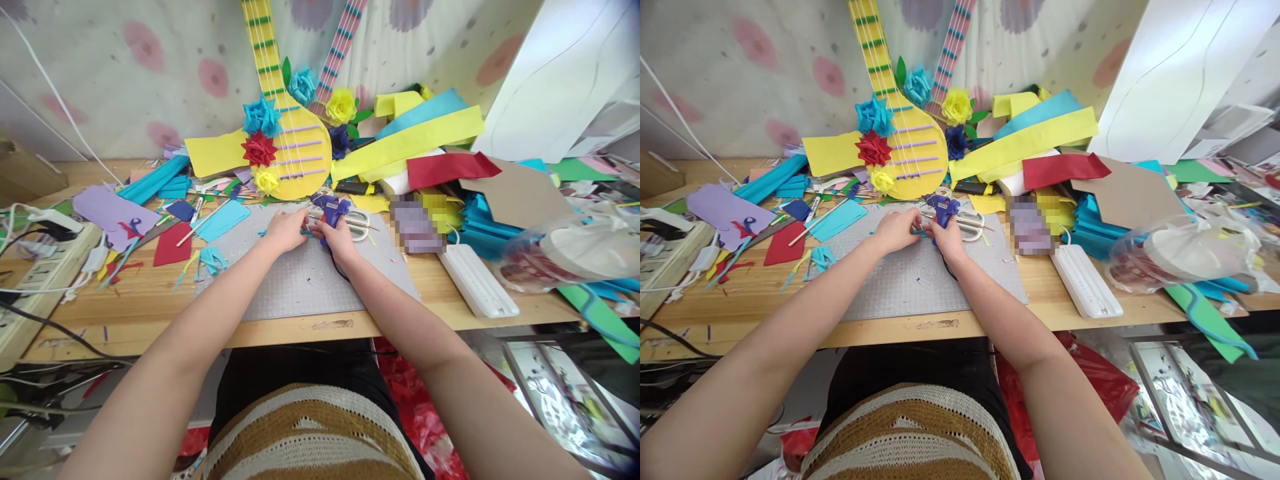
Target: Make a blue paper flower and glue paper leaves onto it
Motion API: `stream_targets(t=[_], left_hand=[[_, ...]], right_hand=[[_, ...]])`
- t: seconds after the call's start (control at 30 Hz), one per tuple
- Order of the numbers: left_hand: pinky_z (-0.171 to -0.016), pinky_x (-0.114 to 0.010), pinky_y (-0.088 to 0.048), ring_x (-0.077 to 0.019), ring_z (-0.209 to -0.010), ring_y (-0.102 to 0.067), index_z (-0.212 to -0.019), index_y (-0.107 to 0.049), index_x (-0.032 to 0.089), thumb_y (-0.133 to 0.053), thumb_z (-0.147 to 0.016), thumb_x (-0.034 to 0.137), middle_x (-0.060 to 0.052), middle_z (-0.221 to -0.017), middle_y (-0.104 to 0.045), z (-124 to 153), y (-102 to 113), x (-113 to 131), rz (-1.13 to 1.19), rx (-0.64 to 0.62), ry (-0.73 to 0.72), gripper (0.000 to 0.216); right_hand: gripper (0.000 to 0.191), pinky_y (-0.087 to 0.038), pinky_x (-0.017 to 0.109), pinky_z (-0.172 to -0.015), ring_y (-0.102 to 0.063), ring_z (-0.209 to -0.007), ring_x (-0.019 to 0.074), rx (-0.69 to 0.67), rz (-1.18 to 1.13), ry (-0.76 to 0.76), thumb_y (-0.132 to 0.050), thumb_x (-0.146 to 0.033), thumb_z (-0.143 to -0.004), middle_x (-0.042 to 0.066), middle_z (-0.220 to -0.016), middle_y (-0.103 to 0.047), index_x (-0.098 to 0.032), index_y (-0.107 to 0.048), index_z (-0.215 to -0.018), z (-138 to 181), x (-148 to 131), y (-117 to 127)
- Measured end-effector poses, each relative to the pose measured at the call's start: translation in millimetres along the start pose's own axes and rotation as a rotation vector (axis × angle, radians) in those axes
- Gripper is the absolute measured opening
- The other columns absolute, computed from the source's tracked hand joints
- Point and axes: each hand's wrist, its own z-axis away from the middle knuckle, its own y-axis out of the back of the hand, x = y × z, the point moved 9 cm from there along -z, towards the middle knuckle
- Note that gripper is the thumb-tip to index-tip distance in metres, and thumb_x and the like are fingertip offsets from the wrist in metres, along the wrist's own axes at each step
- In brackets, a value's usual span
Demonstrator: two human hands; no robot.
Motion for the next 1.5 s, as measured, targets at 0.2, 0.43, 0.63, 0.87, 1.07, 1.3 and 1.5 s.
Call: stream_targets(t=[0.2,0.43,0.63,0.87,1.07,1.3,1.5], left_hand=[[-0.084,-0.032,-0.037,-0.0189,-0.082,-0.061,-0.091,-0.057,0.021,-0.049,-0.077,0.017,-0.002,-0.078,-0.067,-1,5,3,-0.08,0.081,0.023,0.016],[-0.082,-0.031,-0.038,-0.019,-0.083,-0.061,-0.092,-0.055,0.021,-0.058,-0.072,0.018,0.0,-0.079,-0.068,-2,4,-4,-0.001,0.057,0.079,0.02],[-0.085,-0.031,-0.038,-0.0188,-0.085,-0.061,-0.101,-0.054,0.022,-0.061,-0.07,0.021,0.0,-0.081,-0.068,-2,0,-1,0.057,0.007,0.059,0.032],[-0.08,-0.031,-0.043,-0.02,-0.091,-0.06,-0.099,-0.06,0.024,-0.051,-0.075,0.018,-0.002,-0.092,-0.068,-2,4,-5,0.077,-0.007,0.077,0.027],[-0.075,-0.032,-0.043,-0.0217,-0.091,-0.061,-0.095,-0.062,0.022,-0.045,-0.078,0.019,-0.005,-0.093,-0.068,-1,3,-9,-0.059,-0.004,0.084,0.024],[-0.071,-0.029,-0.043,-0.0188,-0.086,-0.061,-0.092,-0.059,0.022,-0.052,-0.073,0.02,-0.003,-0.089,-0.068,-2,0,-14,-0.003,-0.021,0.115,0.02],[-0.072,-0.028,-0.043,-0.0185,-0.086,-0.06,-0.092,-0.059,0.022,-0.059,-0.072,0.026,-0.002,-0.088,-0.068,-2,1,-15,0.055,-0.039,0.149,0.021]], right_hand=[[0.026,-0.056,0.032,-0.074,-0.066,-0.069,0.0135,0.009,-0.025,0.008,-0.057,-0.011,-0.07,-0.006,-0.066,-0.057,-0.023,-0.038,-0.083,3,-3,-1],[0.025,-0.055,0.032,-0.075,-0.066,-0.07,0.0129,0.01,-0.013,0.015,-0.057,-0.012,-0.071,-0.006,-0.069,-0.058,-0.022,-0.038,-0.083,4,-5,-1],[0.023,-0.054,0.031,-0.075,-0.065,-0.067,0.0122,0.016,0.044,0.019,-0.058,-0.015,-0.071,-0.006,-0.064,-0.059,-0.022,-0.039,-0.082,2,-5,1],[0.023,-0.054,0.032,-0.074,-0.065,-0.065,0.0127,0.024,0.047,0.035,-0.058,-0.016,-0.071,-0.006,-0.063,-0.061,-0.022,-0.04,-0.085,-1,-4,2],[0.022,-0.052,0.033,-0.076,-0.066,-0.066,0.0136,0.047,0.074,0.034,-0.058,-0.017,-0.072,-0.005,-0.062,-0.062,-0.021,-0.04,-0.083,-1,-2,5],[0.022,-0.053,0.032,-0.076,-0.066,-0.067,0.0131,0.045,0.053,0.047,-0.058,-0.018,-0.072,-0.006,-0.065,-0.061,-0.021,-0.04,-0.084,-2,-3,5],[0.025,-0.054,0.029,-0.073,-0.066,-0.075,0.0133,0.021,0.047,0.078,-0.059,-0.021,-0.07,-0.004,-0.075,-0.061,-0.021,-0.041,-0.087,-2,-4,1]])
